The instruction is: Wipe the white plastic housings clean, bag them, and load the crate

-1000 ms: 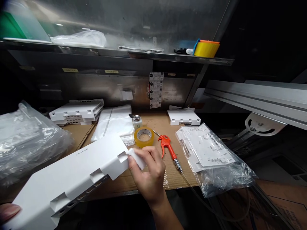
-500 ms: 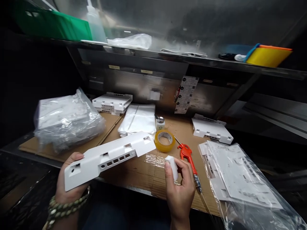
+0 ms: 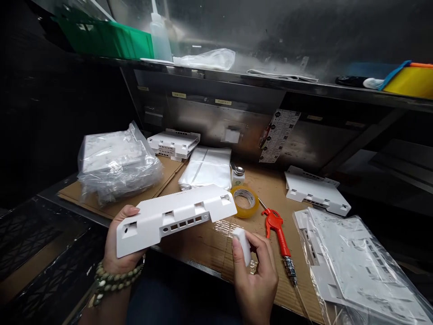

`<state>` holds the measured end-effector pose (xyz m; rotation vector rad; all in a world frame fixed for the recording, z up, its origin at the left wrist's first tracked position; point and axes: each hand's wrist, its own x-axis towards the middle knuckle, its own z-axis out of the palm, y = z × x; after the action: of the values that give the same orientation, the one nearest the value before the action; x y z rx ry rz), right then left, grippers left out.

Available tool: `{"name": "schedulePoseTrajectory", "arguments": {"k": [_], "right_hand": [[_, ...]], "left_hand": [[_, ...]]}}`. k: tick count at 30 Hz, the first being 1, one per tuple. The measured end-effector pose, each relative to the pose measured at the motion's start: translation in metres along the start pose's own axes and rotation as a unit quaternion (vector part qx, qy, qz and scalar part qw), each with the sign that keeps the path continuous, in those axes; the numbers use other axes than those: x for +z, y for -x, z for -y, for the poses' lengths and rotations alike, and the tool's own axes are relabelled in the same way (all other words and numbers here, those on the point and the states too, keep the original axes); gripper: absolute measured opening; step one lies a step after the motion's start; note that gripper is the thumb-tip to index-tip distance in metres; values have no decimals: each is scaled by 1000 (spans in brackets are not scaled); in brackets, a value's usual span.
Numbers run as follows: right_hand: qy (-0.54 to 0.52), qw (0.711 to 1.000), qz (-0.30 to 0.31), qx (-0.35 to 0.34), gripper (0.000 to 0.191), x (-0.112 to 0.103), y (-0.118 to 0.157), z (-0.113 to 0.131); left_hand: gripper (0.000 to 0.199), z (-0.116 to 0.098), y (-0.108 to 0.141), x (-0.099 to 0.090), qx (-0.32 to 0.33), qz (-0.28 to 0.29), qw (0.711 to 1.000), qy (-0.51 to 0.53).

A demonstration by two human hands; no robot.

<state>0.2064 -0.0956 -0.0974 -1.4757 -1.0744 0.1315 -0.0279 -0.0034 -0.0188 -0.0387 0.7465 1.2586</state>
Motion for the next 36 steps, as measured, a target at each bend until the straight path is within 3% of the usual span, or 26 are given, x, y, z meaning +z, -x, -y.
{"name": "schedulePoseTrajectory", "arguments": {"k": [6,11,17,22,28,31,34,36], "right_hand": [[-35,991,67,-114,15,24,-6,42],[-31,988,77,-128,16,42,-10,61],[-37,979,102,-171,20,49,5,71],[-119,973,135,-142,18,44,12,80],[-82,978,115,-155,17,52,11,81],[-115,970,144,-158,19,60,21,87],[-202,953,193,-116,19,61,35,96],[-227,954,185,-63,14,56,37,99]], "left_hand": [[63,13,12,8,62,-5,998,8],[72,19,17,7,79,12,997,7],[72,26,16,8,96,14,995,-20],[65,29,15,12,97,-6,995,-10],[60,32,12,13,87,-10,996,1],[61,33,12,12,60,11,998,8],[62,33,12,11,23,23,999,2],[64,31,11,9,20,23,1000,1]]}}
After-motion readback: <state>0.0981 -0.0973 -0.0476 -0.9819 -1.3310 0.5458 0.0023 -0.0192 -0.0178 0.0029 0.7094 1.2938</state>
